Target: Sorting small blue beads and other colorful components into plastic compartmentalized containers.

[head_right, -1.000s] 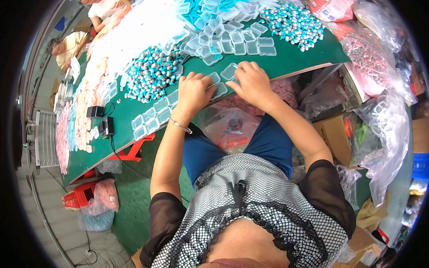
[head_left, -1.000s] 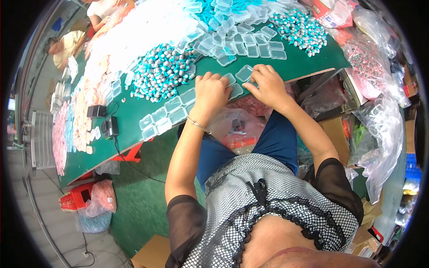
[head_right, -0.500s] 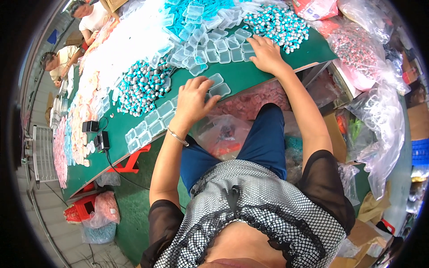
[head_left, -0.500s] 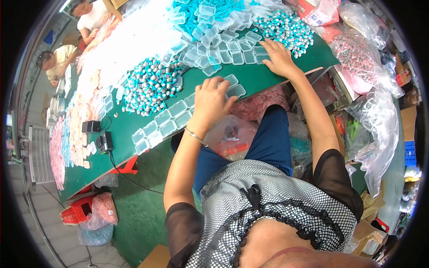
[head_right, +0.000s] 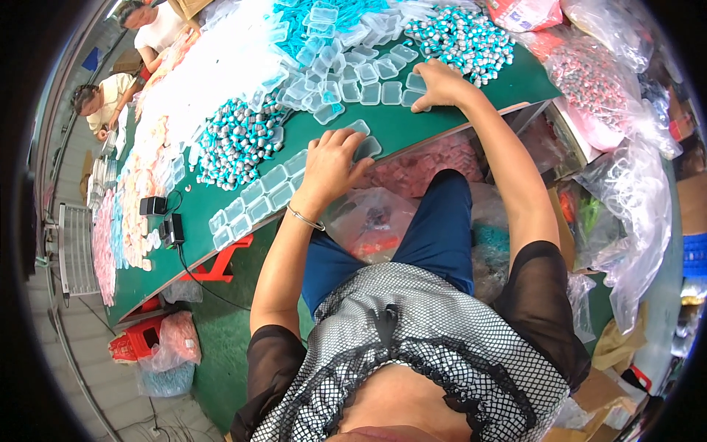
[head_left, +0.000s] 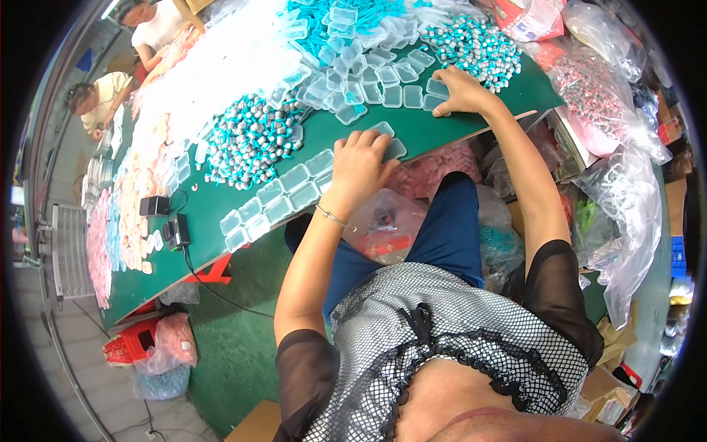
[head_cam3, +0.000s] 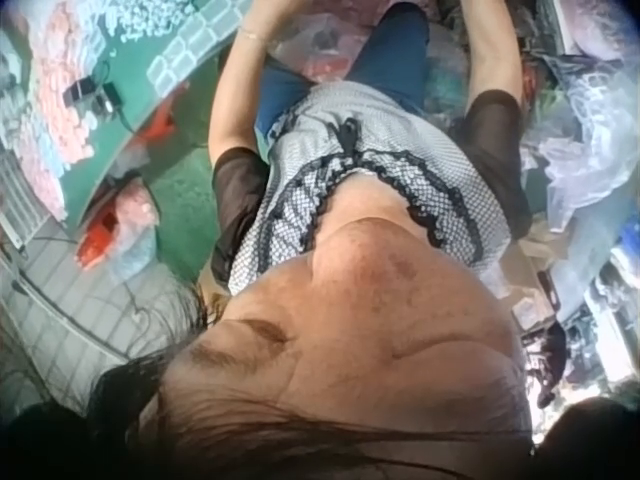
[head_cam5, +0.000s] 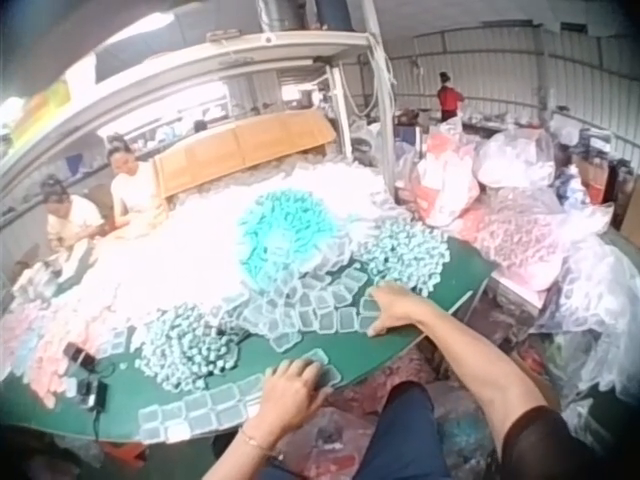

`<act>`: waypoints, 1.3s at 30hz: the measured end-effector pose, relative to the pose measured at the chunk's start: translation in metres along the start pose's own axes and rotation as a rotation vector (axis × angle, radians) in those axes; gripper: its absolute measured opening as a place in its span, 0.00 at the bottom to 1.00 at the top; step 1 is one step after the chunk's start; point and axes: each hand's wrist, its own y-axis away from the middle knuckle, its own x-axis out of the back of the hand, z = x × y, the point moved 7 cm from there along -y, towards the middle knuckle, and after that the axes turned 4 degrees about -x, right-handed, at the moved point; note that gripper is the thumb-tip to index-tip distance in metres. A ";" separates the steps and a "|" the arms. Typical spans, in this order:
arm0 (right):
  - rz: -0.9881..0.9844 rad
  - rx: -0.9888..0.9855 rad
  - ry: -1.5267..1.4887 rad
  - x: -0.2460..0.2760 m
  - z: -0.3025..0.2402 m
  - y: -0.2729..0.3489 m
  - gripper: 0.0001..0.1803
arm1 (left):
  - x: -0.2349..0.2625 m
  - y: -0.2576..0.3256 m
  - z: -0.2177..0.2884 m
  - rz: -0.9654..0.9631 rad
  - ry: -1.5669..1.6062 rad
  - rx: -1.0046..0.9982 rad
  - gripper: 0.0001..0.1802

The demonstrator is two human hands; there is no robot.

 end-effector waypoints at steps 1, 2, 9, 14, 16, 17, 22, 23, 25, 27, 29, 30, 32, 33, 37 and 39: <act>0.113 0.071 -0.062 0.003 -0.001 0.006 0.40 | 0.000 0.000 0.000 -0.002 -0.006 -0.004 0.24; 0.226 0.142 -0.125 0.006 -0.003 0.014 0.39 | -0.001 0.000 0.000 -0.003 -0.013 -0.009 0.24; 0.463 0.594 -0.101 -0.003 -0.098 0.108 0.16 | 0.001 0.004 -0.002 0.007 -0.022 -0.017 0.24; 0.420 0.604 -0.240 -0.018 -0.109 0.108 0.14 | 0.002 0.005 -0.003 -0.013 0.007 -0.001 0.25; 0.451 0.634 -0.305 -0.015 -0.108 0.105 0.13 | 0.002 0.007 -0.006 -0.009 0.003 -0.004 0.25; 0.451 0.638 -0.306 -0.013 -0.105 0.101 0.13 | 0.003 0.007 -0.006 -0.004 0.001 -0.009 0.25; 0.556 0.356 -0.199 0.000 -0.070 0.052 0.11 | 0.006 0.000 0.005 0.130 0.009 -0.025 0.25; 0.512 0.354 -0.162 -0.005 -0.072 0.042 0.10 | 0.007 -0.001 0.008 0.191 0.006 -0.036 0.25; 0.496 0.349 -0.086 -0.007 -0.071 0.032 0.10 | 0.001 -0.011 0.019 0.163 0.004 -0.031 0.23; 0.476 0.351 -0.011 -0.008 -0.069 0.029 0.09 | -0.007 -0.017 0.022 0.108 -0.009 -0.027 0.18; 0.370 0.313 0.077 -0.009 -0.057 0.027 0.07 | -0.009 -0.016 0.018 0.107 -0.003 -0.012 0.16; 0.367 0.312 0.081 -0.009 -0.047 0.029 0.07 | -0.012 -0.016 0.018 0.101 0.009 -0.007 0.15; 0.416 0.341 -0.076 0.001 -0.018 0.039 0.06 | -0.012 -0.019 0.023 0.126 0.026 -0.032 0.15; 0.449 0.357 -0.151 0.005 -0.010 0.041 0.07 | -0.010 -0.019 0.022 0.150 0.033 -0.041 0.14; 0.382 0.424 -0.148 0.009 0.003 0.041 0.06 | -0.008 -0.017 0.021 0.156 0.037 -0.038 0.15; 0.367 0.508 -0.193 0.008 -0.003 0.042 0.06 | -0.008 -0.017 0.020 0.147 0.033 -0.027 0.15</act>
